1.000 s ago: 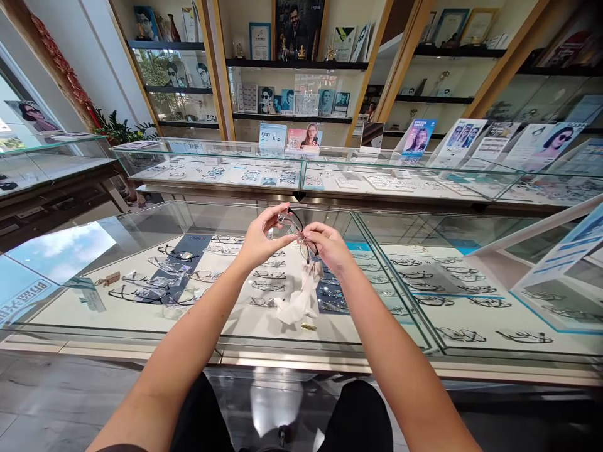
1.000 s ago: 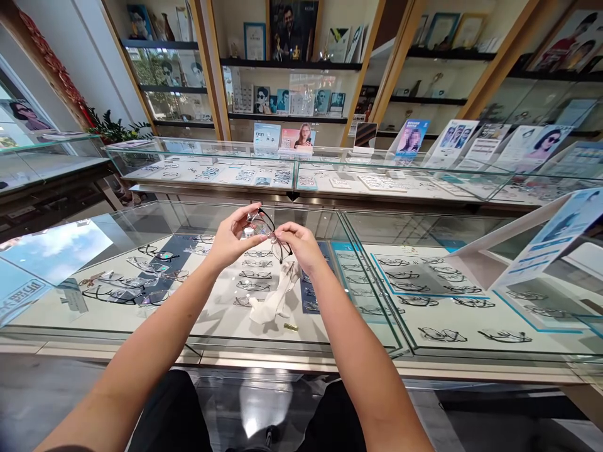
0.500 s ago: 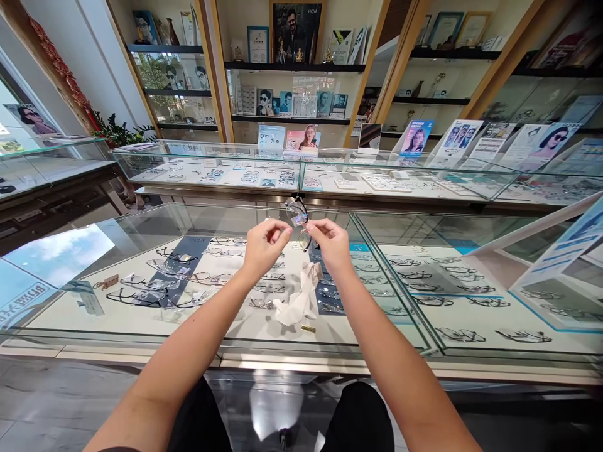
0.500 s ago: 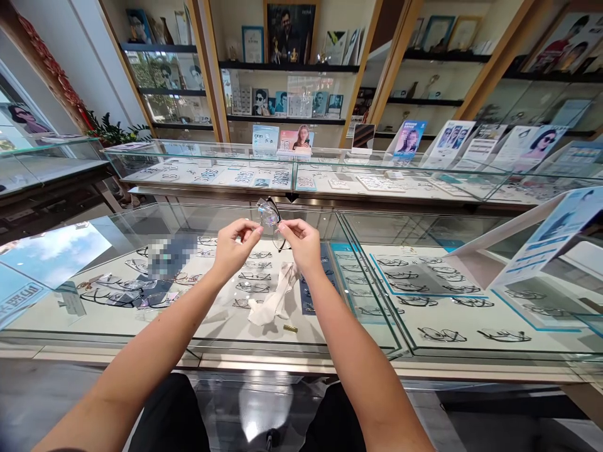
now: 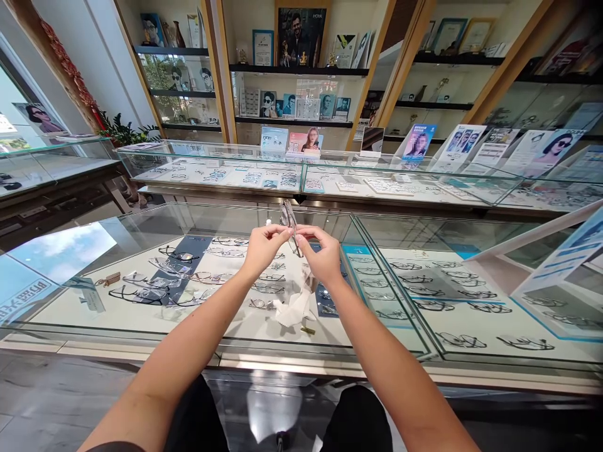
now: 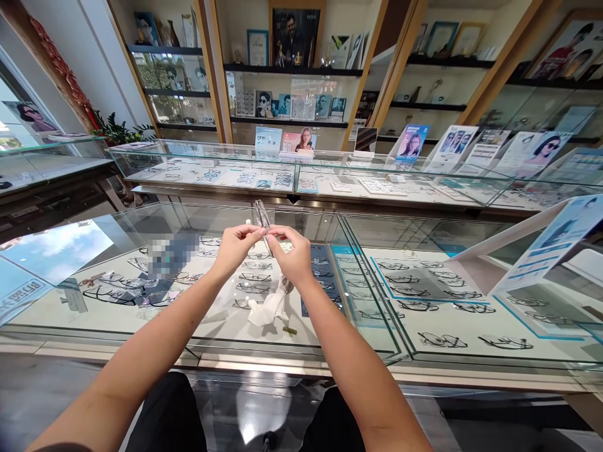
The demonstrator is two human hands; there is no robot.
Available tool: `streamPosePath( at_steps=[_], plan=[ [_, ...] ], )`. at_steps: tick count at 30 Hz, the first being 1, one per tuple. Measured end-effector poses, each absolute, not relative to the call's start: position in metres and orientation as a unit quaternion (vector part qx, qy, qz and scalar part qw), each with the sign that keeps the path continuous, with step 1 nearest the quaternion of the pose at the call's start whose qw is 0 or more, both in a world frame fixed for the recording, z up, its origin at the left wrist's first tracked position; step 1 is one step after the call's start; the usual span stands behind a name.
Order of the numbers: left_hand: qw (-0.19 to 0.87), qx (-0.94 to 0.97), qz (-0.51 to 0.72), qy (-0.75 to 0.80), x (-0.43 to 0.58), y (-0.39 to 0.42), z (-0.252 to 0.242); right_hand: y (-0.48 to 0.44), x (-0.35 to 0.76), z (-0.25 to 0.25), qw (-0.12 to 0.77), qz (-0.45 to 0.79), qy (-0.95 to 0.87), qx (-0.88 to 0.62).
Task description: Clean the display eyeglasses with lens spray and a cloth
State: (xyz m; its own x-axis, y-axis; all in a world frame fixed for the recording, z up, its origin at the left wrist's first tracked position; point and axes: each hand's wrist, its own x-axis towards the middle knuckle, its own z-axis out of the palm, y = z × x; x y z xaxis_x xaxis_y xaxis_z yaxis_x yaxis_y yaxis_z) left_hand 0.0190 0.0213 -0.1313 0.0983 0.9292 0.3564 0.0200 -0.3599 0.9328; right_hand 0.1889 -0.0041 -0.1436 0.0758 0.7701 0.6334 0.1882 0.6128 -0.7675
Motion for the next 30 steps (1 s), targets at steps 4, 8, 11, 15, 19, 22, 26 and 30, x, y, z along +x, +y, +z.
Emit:
streamPosePath(
  at_steps=[4, 8, 11, 15, 19, 22, 26, 30],
  plan=[
    [0.376, 0.618, 0.547, 0.421, 0.014, 0.025, -0.130, 0.011, 0.199, -0.151, 0.647, 0.232, -0.606, -0.401],
    [0.300, 0.651, 0.536, 0.446, 0.010, 0.028, -0.130, 0.040, 0.219, -0.167, 0.669, 0.195, -0.544, -0.468],
    [0.259, 0.673, 0.522, 0.456, 0.002, 0.026, -0.124, 0.057, 0.231, -0.180, 0.646, 0.187, -0.539, -0.508],
    [0.217, 0.720, 0.447, 0.485, -0.027, 0.017, -0.100, 0.069, 0.242, -0.191, 0.613, 0.192, -0.551, -0.533],
    [0.136, 0.809, 0.262, 0.509, -0.074, 0.012, -0.073, 0.079, 0.254, -0.198, 0.594, 0.184, -0.561, -0.547],
    [0.099, 0.833, 0.134, 0.528, -0.108, 0.018, -0.065, 0.089, 0.266, -0.202, 0.576, 0.174, -0.562, -0.568],
    [0.055, 0.829, 0.020, 0.557, -0.139, 0.029, -0.073, 0.100, 0.277, -0.205, 0.571, 0.178, -0.539, -0.594],
    [0.037, 0.822, -0.028, 0.568, -0.151, 0.032, -0.087, 0.101, 0.281, -0.206, 0.566, 0.154, -0.533, -0.610]
  ],
)
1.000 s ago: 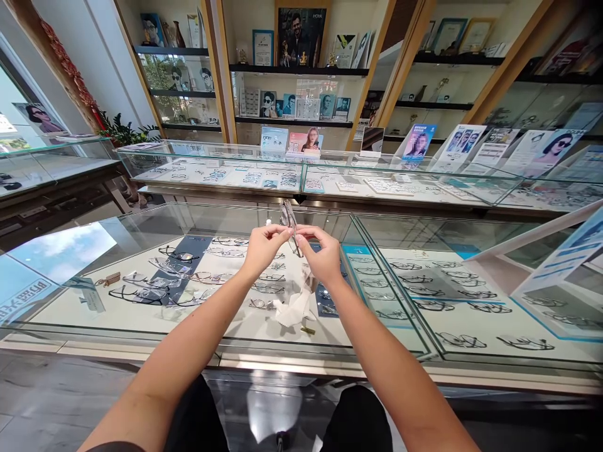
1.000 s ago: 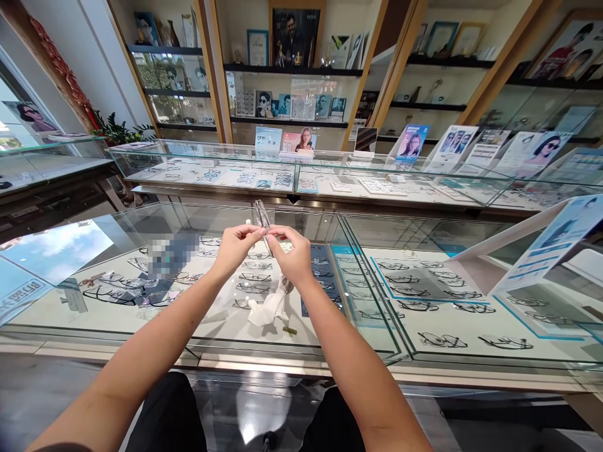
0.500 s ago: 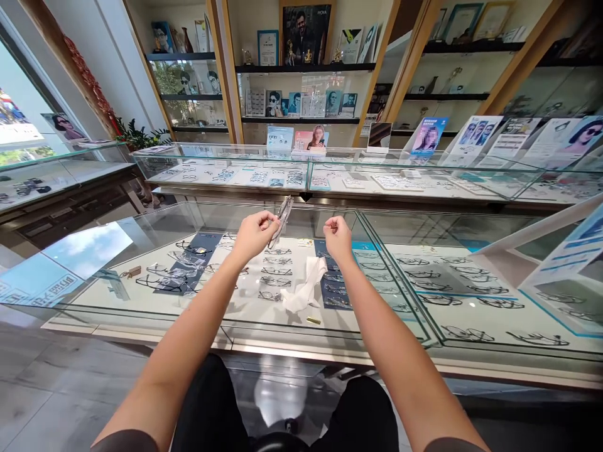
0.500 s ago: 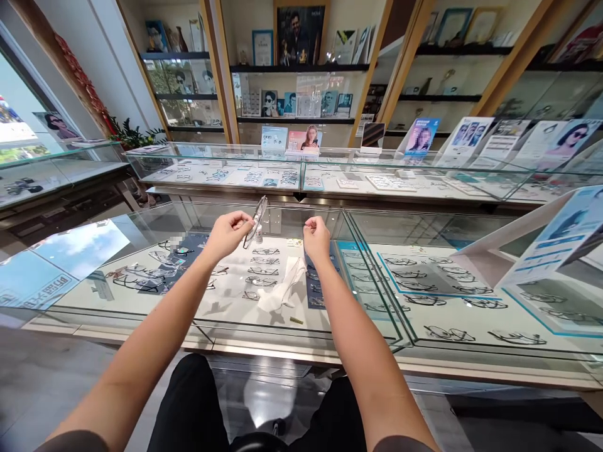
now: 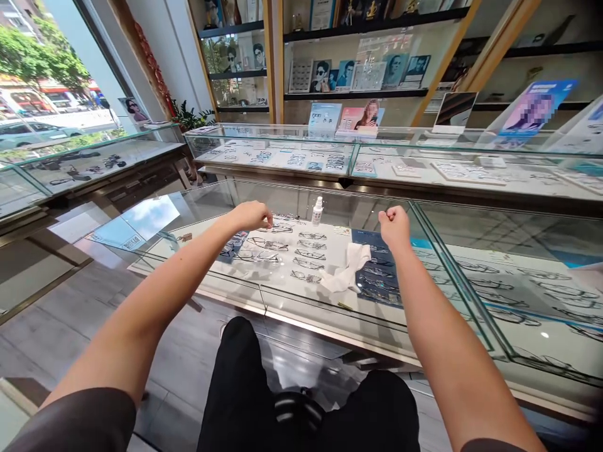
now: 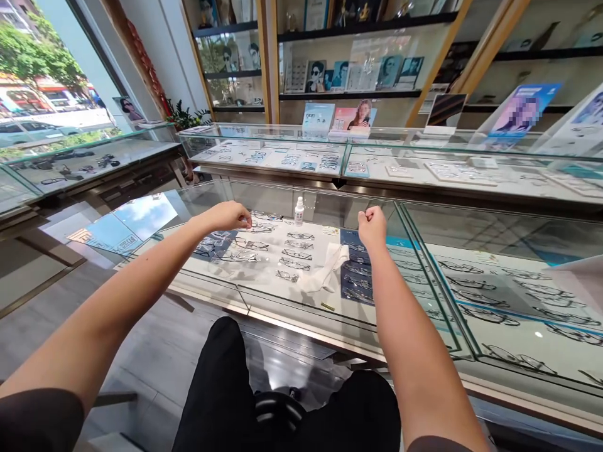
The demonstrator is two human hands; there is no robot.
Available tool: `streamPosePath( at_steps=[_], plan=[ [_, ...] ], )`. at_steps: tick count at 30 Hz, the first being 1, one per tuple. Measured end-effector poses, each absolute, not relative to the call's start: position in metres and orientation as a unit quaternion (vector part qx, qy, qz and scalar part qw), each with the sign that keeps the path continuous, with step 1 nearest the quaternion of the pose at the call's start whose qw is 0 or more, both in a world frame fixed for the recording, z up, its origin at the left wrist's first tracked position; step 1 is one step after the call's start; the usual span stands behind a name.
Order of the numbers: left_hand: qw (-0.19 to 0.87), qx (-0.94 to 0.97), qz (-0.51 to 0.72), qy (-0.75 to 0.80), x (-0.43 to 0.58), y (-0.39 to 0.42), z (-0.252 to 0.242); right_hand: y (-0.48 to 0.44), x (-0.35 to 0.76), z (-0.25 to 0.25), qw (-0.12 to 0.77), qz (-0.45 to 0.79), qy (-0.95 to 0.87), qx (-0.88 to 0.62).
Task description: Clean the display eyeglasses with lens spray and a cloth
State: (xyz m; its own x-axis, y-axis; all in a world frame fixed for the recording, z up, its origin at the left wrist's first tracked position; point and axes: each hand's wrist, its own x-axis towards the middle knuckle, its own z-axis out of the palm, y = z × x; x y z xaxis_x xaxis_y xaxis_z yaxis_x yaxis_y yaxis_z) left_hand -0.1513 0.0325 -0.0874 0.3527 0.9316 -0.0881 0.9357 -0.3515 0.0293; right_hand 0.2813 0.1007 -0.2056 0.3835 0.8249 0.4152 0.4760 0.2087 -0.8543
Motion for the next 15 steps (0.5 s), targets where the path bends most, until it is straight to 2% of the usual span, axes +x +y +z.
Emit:
streamPosePath(
  at_steps=[9, 15],
  plan=[
    [0.011, 0.820, -0.055, 0.569, -0.149, 0.038, -0.112, 0.095, 0.285, -0.206, 0.552, 0.304, -0.570, -0.527],
    [0.014, 0.826, -0.066, 0.559, -0.145, 0.041, -0.120, 0.103, 0.288, -0.208, 0.551, 0.305, -0.530, -0.568]
  ],
)
